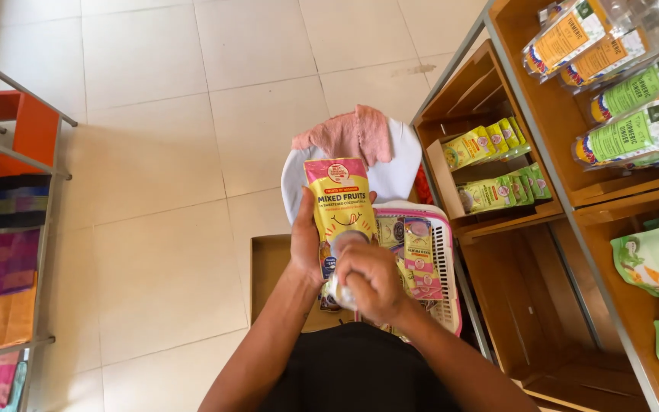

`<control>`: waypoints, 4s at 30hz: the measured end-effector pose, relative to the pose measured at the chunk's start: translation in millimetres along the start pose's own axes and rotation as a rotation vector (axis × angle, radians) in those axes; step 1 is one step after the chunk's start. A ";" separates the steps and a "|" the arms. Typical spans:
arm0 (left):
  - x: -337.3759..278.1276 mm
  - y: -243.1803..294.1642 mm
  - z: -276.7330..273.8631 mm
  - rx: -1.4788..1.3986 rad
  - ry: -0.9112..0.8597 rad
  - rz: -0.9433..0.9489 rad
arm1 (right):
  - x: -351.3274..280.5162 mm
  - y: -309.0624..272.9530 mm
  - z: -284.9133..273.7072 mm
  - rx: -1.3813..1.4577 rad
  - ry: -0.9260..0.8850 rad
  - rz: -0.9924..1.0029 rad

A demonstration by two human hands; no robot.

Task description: Wiping food pouches with a cloth and organizing them into a basket and a cardboard box on a grocery shelf.

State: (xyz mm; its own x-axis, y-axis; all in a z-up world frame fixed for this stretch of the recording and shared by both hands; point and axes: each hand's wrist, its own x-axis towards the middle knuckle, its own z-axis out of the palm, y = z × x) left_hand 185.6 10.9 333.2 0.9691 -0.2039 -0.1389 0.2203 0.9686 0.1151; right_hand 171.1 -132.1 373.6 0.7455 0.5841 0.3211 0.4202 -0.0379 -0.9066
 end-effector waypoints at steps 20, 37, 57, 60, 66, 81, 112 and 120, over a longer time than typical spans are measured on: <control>-32.2 -28.8 27.7 -0.299 -0.142 -0.300 | 4.4 -46.3 7.0 -0.444 -0.122 -0.436; -38.5 -53.0 -20.5 0.620 -0.018 -0.177 | 74.1 -25.3 -56.5 -0.806 0.259 -0.447; -29.1 -31.0 26.7 0.553 0.042 0.090 | -26.4 0.5 -25.1 -0.320 0.194 0.264; -28.5 -31.2 26.0 0.805 0.131 0.143 | -17.2 -11.1 -32.5 -0.245 0.191 0.566; -35.6 -8.6 24.1 0.921 0.273 0.142 | -66.6 57.6 -46.3 0.142 0.314 0.564; -29.9 -34.1 22.4 -0.298 -0.135 -0.043 | -46.4 -2.6 -39.7 -0.293 0.465 0.272; -44.6 -67.2 3.0 -0.064 -0.291 -0.281 | 46.0 20.2 -116.2 -0.989 0.407 -0.341; -46.6 -77.1 0.8 -0.237 -0.246 -0.341 | 49.9 3.2 -131.8 -0.842 0.576 -0.212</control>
State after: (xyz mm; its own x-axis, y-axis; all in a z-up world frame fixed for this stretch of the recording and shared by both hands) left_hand 123.5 -54.4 331.6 0.8498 -0.5154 0.1103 0.5264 0.8406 -0.1277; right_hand 277.9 -209.9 422.9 0.6555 0.1779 0.7340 0.6312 -0.6626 -0.4031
